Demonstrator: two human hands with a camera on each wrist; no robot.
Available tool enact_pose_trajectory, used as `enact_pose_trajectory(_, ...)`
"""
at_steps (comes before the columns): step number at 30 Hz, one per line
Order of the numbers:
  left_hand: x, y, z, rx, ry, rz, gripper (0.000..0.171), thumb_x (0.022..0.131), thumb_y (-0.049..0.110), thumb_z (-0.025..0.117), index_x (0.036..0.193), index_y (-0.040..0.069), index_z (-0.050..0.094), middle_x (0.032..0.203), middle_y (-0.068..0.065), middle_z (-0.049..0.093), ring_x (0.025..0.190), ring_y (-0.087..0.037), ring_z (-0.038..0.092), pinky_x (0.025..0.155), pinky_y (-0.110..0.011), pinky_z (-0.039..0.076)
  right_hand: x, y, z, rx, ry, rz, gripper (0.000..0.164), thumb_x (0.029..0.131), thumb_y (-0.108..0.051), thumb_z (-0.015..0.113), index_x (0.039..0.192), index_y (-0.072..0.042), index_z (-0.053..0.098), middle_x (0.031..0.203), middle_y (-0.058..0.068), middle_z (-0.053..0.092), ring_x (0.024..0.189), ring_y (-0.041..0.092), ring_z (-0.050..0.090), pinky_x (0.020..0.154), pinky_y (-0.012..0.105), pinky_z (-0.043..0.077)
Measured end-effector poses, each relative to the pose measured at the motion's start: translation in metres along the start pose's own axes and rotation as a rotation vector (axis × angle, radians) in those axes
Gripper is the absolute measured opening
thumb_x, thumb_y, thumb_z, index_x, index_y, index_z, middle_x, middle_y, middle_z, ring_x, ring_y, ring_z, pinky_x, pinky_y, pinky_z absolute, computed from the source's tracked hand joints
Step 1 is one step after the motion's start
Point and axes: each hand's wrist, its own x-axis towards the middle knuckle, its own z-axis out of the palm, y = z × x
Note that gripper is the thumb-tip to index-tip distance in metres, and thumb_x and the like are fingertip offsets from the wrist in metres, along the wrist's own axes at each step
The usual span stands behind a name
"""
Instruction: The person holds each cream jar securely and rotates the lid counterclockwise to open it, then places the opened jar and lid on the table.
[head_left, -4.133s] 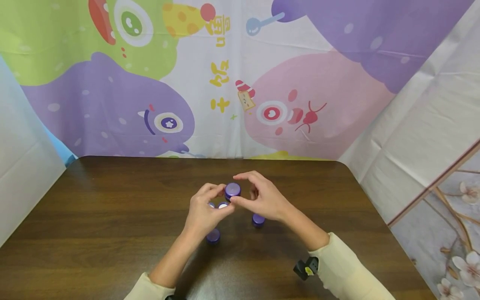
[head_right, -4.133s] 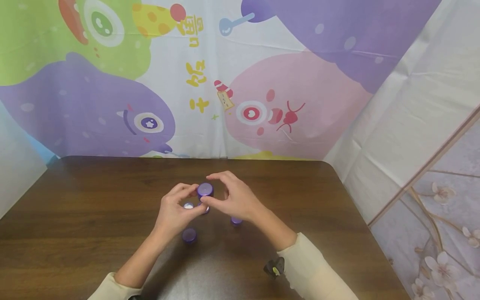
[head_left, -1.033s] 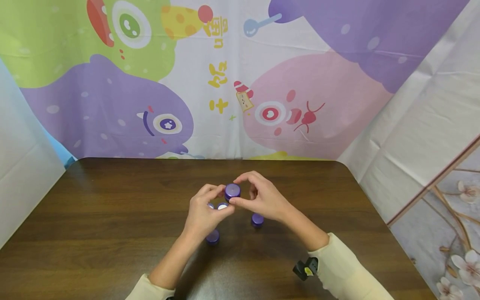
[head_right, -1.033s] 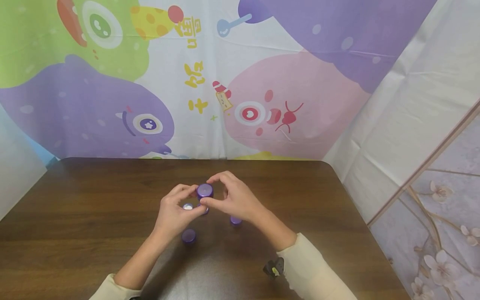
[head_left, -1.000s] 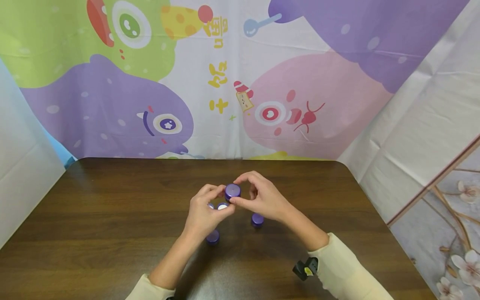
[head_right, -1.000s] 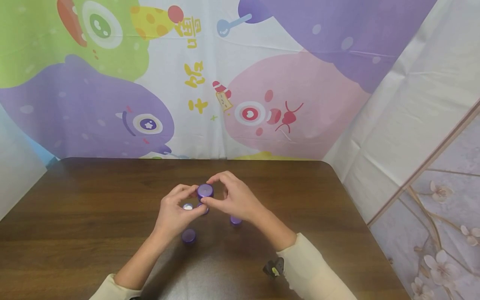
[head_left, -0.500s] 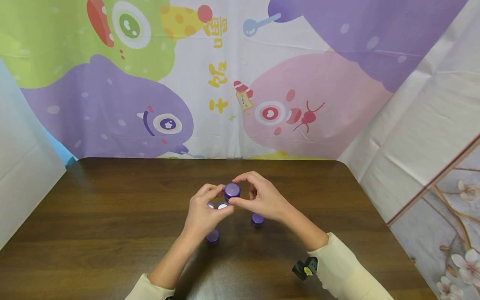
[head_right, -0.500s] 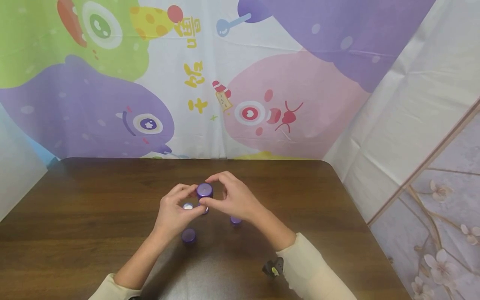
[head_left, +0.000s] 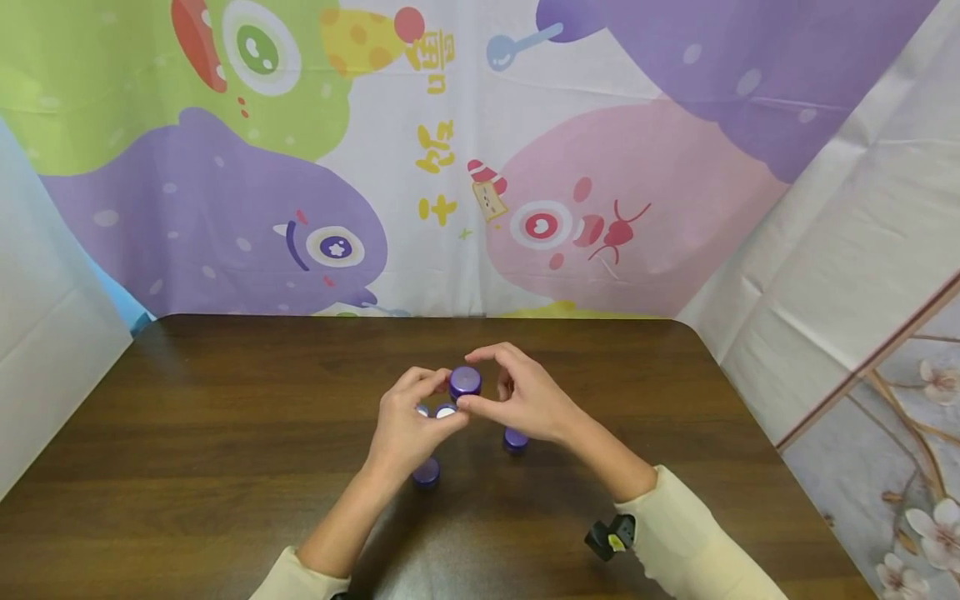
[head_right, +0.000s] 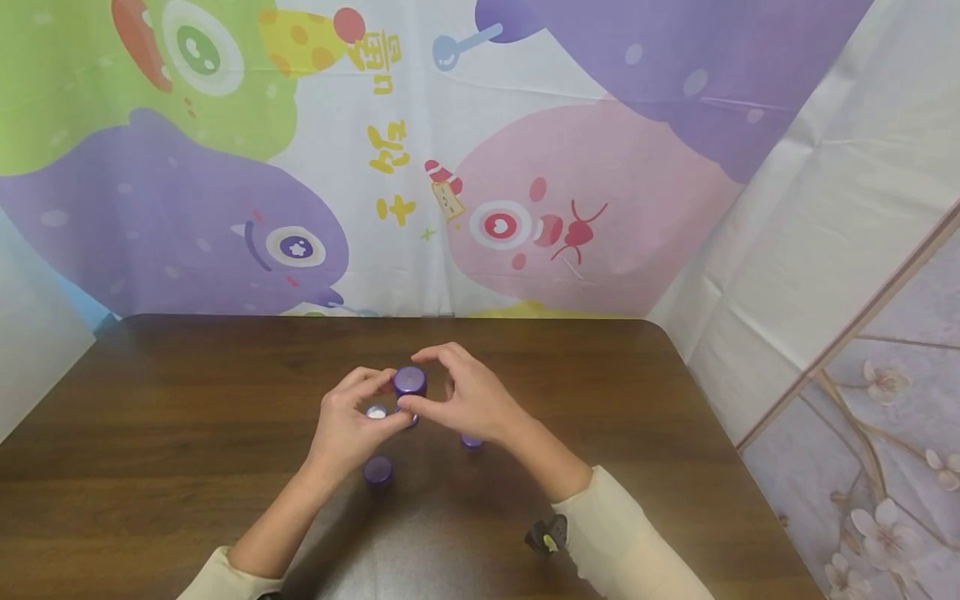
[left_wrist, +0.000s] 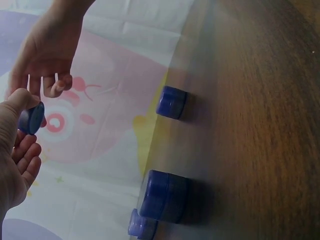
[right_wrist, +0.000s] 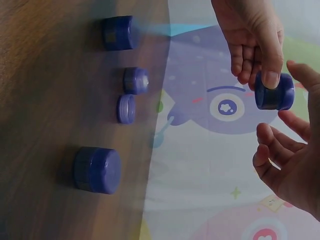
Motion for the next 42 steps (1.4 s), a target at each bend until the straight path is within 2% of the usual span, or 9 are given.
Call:
enact_pose_trajectory(5,0.0002,0.0008,0.0005,-0.002,0.007,0.008,0.034,0.066,0.008,0.081,0.098,0.003,0.072,0.087,-0.003,0.064,0.082,-0.020,0.063,0.067,-0.020,0.049,0.0003,0.0017,0.0005,-0.009,0.036,-0.052,0.041,0.078,-0.023,0.076,0.112,-0.011,0.058,0.099,0.004,0.056,0.057,0.007,0.043,0.050,0.019,0.040)
enact_pose_trajectory(9,0.0007,0.0004,0.0014,0.001,0.016,0.025,0.033,0.067,0.009,0.081,0.098,0.003,0.072,0.087,-0.003,0.064,0.082,-0.019,0.063,0.067,-0.020,0.050,0.0000,0.0036,0.0008,0.002,0.017,-0.096,0.042,0.080,-0.018,0.073,0.119,-0.010,0.058,0.104,0.003,0.056,0.060,0.008,0.045,0.053,0.019,0.043)
enact_pose_trajectory(14,0.0006,0.0005,0.0011,0.006,0.017,0.023,0.035,0.066,0.009,0.081,0.099,0.001,0.072,0.087,-0.004,0.064,0.082,-0.020,0.063,0.068,-0.021,0.050,-0.0014,0.0022,0.0002,0.023,0.003,-0.061,0.051,0.082,-0.020,0.071,0.129,-0.014,0.053,0.107,0.002,0.055,0.059,0.007,0.045,0.052,0.019,0.042)
enact_pose_trajectory(21,0.0002,0.0021,0.0010,-0.003,0.012,0.010,0.034,0.066,0.008,0.081,0.098,0.003,0.072,0.086,-0.003,0.064,0.082,-0.019,0.062,0.066,-0.020,0.049,-0.0007,0.0018,-0.0002,-0.002,0.015,-0.062,0.041,0.080,-0.021,0.074,0.117,-0.011,0.058,0.103,0.002,0.056,0.059,0.008,0.045,0.052,0.019,0.042)
enact_pose_trajectory(24,0.0003,0.0030,0.0013,-0.007,0.015,0.018,0.033,0.066,0.009,0.081,0.097,0.003,0.072,0.086,-0.004,0.064,0.081,-0.018,0.062,0.064,-0.019,0.049,-0.0007,0.0018,-0.0009,-0.004,-0.010,-0.082,0.042,0.082,-0.018,0.071,0.121,-0.012,0.057,0.108,0.002,0.056,0.061,0.008,0.046,0.053,0.019,0.043)
enact_pose_trajectory(28,0.0005,0.0029,0.0012,-0.008,0.014,0.020,0.035,0.066,0.009,0.081,0.099,0.002,0.072,0.086,-0.004,0.064,0.081,-0.021,0.062,0.065,-0.019,0.049,-0.0013,0.0001,-0.0018,-0.002,-0.027,-0.050,0.051,0.083,-0.021,0.070,0.130,-0.014,0.052,0.109,0.001,0.055,0.061,0.007,0.045,0.053,0.019,0.042)
enact_pose_trajectory(33,0.0001,0.0028,0.0003,-0.012,0.006,0.000,0.037,0.065,0.008,0.081,0.100,0.001,0.071,0.087,-0.004,0.064,0.081,-0.021,0.062,0.066,-0.019,0.049,-0.0007,-0.0020,-0.0022,-0.007,-0.002,-0.008,0.049,0.080,-0.026,0.074,0.123,-0.013,0.055,0.105,0.001,0.055,0.057,0.007,0.043,0.050,0.020,0.040)
enact_pose_trajectory(38,0.0001,0.0029,0.0007,-0.014,0.009,-0.003,0.034,0.066,0.008,0.080,0.099,0.003,0.072,0.086,-0.003,0.064,0.080,-0.018,0.061,0.063,-0.018,0.047,0.0004,-0.0008,-0.0018,-0.019,0.006,-0.050,0.039,0.081,-0.022,0.073,0.115,-0.011,0.057,0.103,0.002,0.056,0.058,0.006,0.044,0.051,0.018,0.041)
enact_pose_trajectory(42,0.0002,0.0026,0.0012,-0.011,0.013,0.016,0.033,0.067,0.009,0.081,0.098,0.003,0.072,0.086,-0.004,0.064,0.081,-0.019,0.062,0.063,-0.019,0.049,0.0002,-0.0004,-0.0025,-0.001,-0.023,-0.083,0.042,0.082,-0.018,0.070,0.122,-0.011,0.056,0.110,0.003,0.056,0.059,0.006,0.045,0.052,0.019,0.042)
